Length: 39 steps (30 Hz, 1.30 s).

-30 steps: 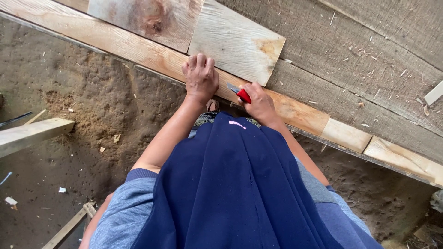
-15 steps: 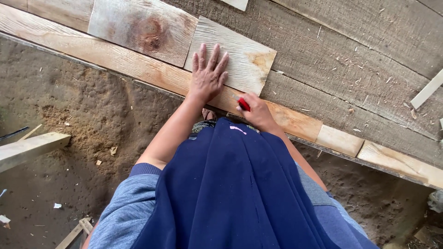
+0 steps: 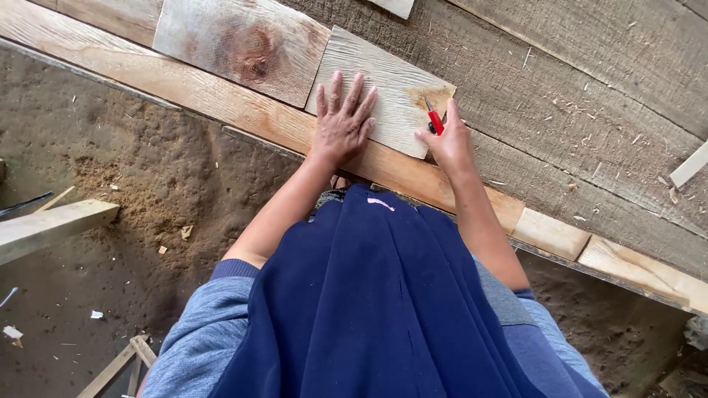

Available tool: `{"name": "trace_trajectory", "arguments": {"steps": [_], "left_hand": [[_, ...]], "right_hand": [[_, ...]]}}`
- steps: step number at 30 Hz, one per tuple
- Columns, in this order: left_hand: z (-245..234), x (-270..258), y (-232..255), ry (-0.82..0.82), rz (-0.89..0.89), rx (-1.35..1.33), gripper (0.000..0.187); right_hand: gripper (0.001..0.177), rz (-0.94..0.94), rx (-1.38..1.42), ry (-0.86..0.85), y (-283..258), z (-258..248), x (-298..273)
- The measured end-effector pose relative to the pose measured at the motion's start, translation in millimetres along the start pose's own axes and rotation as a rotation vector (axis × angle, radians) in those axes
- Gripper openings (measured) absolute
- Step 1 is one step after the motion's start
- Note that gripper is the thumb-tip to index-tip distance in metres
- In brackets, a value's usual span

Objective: Cutting and trimming thin wood panels using a utility knife in a workshop environment.

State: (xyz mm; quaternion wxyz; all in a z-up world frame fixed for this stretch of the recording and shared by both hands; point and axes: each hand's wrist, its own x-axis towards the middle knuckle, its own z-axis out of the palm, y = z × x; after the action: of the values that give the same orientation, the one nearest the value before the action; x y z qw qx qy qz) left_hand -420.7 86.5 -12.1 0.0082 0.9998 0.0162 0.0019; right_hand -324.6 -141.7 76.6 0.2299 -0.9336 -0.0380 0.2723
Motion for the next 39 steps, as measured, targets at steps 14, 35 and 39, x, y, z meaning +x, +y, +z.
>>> {"name": "trace_trajectory", "arguments": {"steps": [14,35,39], "left_hand": [[-15,0,2,-0.063,-0.058,-0.323,0.058],[6,-4,-2,0.151,-0.019,-0.113,0.074],[-2,-5,-2,0.107,-0.024,-0.161,0.077]], "right_hand": [[0.064,-0.178,-0.069,0.038,-36,5,19],[0.077,-0.114,-0.035,-0.196,-135,-7,50],[0.082,-0.127,-0.091,-0.213,-128,-2,50]]}}
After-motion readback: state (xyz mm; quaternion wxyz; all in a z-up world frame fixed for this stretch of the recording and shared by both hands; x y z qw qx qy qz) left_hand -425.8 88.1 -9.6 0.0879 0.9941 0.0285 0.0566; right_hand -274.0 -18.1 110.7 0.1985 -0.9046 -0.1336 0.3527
